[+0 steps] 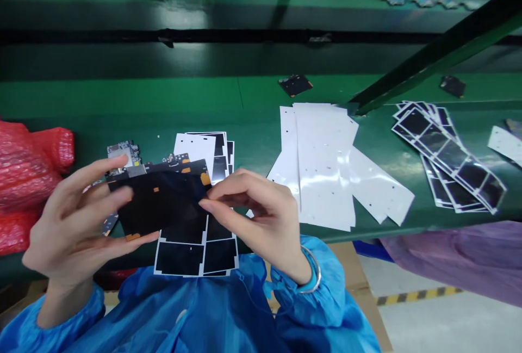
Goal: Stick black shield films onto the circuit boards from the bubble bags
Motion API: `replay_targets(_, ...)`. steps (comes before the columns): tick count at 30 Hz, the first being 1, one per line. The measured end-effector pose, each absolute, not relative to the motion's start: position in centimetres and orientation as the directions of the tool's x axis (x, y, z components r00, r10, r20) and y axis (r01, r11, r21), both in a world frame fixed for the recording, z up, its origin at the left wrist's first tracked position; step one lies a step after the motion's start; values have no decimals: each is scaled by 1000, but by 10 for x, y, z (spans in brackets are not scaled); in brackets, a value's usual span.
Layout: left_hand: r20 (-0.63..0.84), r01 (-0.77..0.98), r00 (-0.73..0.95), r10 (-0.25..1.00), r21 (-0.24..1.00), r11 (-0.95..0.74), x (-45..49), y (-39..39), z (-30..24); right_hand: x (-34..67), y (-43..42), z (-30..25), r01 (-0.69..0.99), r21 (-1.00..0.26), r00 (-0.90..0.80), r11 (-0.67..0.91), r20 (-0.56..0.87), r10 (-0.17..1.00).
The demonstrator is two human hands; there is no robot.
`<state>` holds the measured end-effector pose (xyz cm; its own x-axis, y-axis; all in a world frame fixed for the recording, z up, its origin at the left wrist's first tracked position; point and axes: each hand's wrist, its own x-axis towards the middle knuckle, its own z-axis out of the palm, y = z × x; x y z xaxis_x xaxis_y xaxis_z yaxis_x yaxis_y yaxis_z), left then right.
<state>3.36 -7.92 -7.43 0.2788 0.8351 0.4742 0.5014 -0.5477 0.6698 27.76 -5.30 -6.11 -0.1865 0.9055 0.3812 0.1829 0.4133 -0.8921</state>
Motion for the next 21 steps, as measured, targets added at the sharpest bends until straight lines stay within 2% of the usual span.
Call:
replay_targets(2, 543, 566, 287, 789, 568, -597, 34, -81, -72, 277, -54, -61, 336, -791, -216, 511, 464, 859)
replay_targets(4, 527, 605, 334, 781, 515, -607, 32, -81, -69, 279, -53, -65, 537, -614, -269, 578, 526, 807)
replay_targets(6, 475, 609, 404, 782, 499, -617, 29, -74, -68, 285, -50, -73, 694, -455, -297, 557, 525, 798)
replay_targets(7, 469, 600, 439, 766, 482, -639, 29, -66, -69, 287, -47, -79, 743, -415, -291, 526, 507, 811)
replay_targets(9, 509, 597, 435, 743, 455, -661, 29, -36, -74, 288, -43, -94, 778, -407, -278, 479, 461, 843)
replay_targets(11, 542, 644, 333, 772, 466, -606, 32, 7, -85, 281, -43, -114, 744, -437, -344, 505, 398, 851)
replay_targets(14, 314, 769, 176, 933, 548, -330, 36, 67, -103, 260, -51, -146, 653, -457, -573, 603, 221, 789)
replay_targets(16, 99, 834, 161, 982, 518, -189, 33, 81, -111, 250, -56, -164, 634, -458, -657, 624, 106, 746)
replay_targets(18, -57, 880, 185, 981, 454, -139, 25, 66, -112, 248, -58, -177, 622, -483, -666, 617, 90, 741)
replay_targets(20, -106, 884, 201, 974, 447, -134, 15, 30, -111, 255, -55, -180, 592, -544, -633, 595, 143, 760)
replay_targets(21, -103, 864, 202, 974, 488, -128, 12, 8, -111, 259, -52, -178, 569, -588, -611, 575, 166, 774)
